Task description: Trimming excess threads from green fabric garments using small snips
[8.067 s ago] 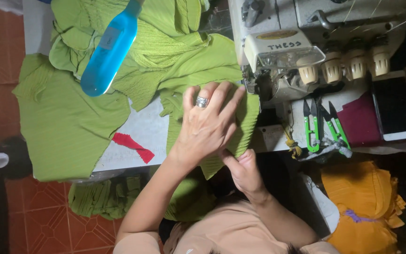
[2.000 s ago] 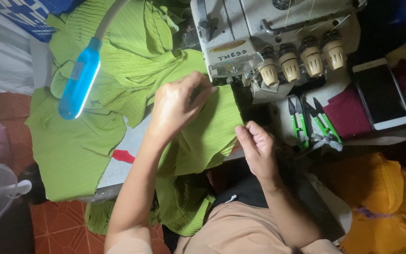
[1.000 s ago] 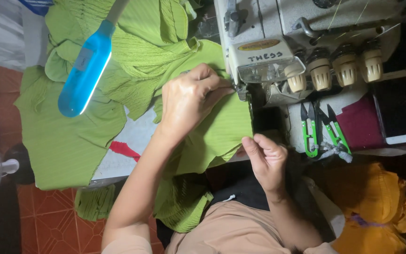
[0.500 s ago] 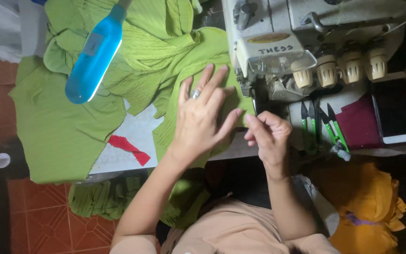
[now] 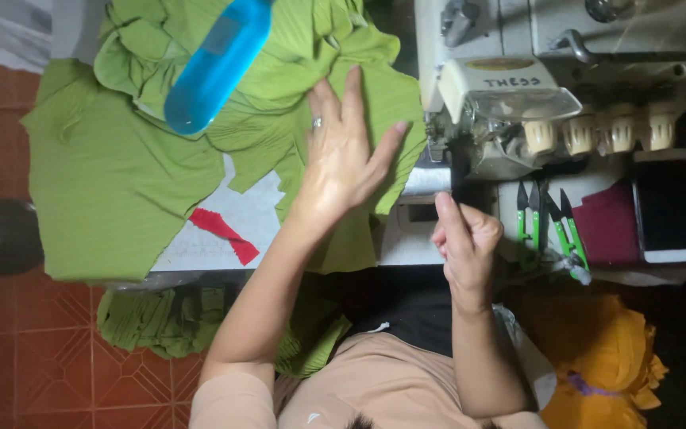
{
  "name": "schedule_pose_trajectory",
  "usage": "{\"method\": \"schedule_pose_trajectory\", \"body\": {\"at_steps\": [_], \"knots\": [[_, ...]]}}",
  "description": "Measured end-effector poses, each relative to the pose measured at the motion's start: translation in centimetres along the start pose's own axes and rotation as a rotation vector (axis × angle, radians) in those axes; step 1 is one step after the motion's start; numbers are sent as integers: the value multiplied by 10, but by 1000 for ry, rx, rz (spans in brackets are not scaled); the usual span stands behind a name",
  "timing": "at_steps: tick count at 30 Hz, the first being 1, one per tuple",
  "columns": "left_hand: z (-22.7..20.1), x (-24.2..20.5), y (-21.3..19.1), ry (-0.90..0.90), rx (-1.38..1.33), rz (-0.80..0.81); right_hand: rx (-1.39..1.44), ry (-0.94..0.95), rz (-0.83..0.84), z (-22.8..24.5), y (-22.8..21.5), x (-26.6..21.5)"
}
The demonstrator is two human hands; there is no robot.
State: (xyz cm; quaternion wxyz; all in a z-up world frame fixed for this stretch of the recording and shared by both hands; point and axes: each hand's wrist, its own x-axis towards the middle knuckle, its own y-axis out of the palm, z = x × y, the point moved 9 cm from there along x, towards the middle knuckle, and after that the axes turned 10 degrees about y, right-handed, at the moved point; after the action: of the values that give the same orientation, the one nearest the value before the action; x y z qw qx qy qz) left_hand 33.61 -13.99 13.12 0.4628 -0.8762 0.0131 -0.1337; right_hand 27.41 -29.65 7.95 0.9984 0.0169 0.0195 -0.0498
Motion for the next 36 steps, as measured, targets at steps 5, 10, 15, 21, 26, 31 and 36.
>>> {"method": "schedule_pose_trajectory", "body": {"at_steps": [5, 10, 15, 21, 26, 31, 36], "knots": [[23, -37, 6, -128, -376, 393, -154, 137, -51, -13, -5, -13], [37, -93, -12, 147, 163, 199, -223, 78, 49, -5, 3, -25], [140, -135, -94, -236, 471, -90, -492, -170, 250, 17, 48, -41], [234, -152, -89, -132, 196, -113, -537, -353, 685, 31, 174, -32], [245, -169, -93, -255, -312, -297, -579, -555, 372, 36, 213, 7], [164, -165, -119, -339, -154, -271, -502, -658, 596, 57, 207, -50], [-8, -143, -106, 426, -191, 238, -167, -657, 997, 71, 172, -86]]}}
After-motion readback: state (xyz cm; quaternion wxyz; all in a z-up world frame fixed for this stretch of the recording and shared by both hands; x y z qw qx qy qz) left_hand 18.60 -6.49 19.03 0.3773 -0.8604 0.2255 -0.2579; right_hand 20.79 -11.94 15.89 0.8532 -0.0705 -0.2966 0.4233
